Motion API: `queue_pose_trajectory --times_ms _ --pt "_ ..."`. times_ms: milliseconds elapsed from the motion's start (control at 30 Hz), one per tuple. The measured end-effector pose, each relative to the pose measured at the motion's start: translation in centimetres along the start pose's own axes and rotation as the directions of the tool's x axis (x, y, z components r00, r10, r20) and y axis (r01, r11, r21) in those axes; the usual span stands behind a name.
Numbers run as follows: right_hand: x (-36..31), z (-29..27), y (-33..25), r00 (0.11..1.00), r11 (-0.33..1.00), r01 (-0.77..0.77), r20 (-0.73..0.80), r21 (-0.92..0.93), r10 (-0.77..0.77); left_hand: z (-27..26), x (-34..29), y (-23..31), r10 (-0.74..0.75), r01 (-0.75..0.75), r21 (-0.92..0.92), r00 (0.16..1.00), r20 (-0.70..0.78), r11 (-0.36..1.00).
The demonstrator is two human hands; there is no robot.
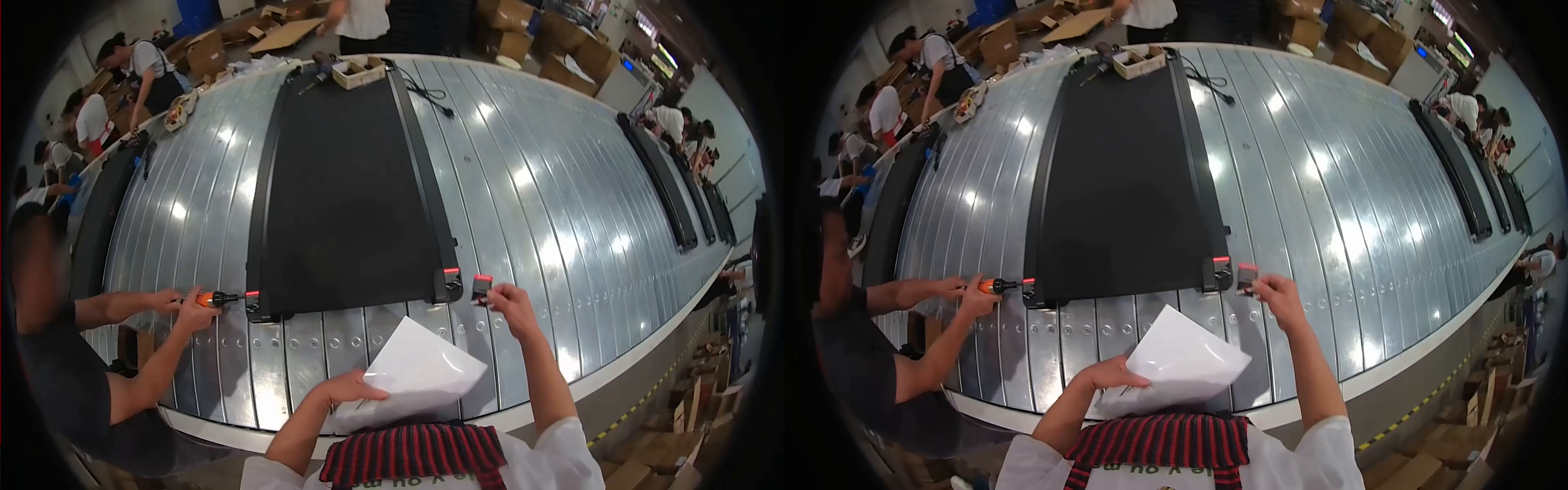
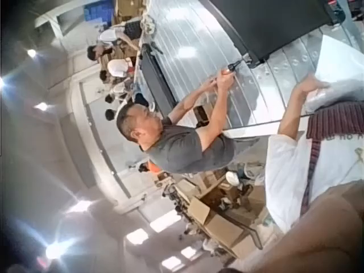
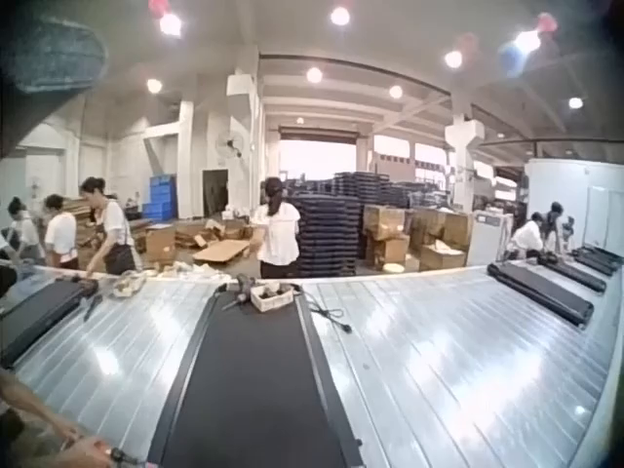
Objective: Applying product labels and QR code stickers to treadmills on an assembly line.
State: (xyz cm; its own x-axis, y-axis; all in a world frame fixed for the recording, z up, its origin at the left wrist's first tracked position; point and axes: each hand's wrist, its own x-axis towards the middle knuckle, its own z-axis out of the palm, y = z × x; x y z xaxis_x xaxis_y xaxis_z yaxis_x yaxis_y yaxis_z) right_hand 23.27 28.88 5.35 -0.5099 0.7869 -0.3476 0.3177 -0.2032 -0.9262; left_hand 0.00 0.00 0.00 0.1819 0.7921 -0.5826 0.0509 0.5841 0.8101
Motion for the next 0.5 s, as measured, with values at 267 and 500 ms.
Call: queue_pose_trajectory --times_ms 267,500 --pt "10.4 -1.3 1.5 0.980 0.989 -0.145 0.143 0.018 0.141 -2.4 3.4 5.1 0.189 0.204 0.859 0.927 -0.323 0.469" --pt "14.3 1.9 0.3 0.955 0.979 -0.196 0.239 0.062 0.176 -3.0 7.1 12.0 0.462 -0.063 0.947 0.882 -0.095 0.316"
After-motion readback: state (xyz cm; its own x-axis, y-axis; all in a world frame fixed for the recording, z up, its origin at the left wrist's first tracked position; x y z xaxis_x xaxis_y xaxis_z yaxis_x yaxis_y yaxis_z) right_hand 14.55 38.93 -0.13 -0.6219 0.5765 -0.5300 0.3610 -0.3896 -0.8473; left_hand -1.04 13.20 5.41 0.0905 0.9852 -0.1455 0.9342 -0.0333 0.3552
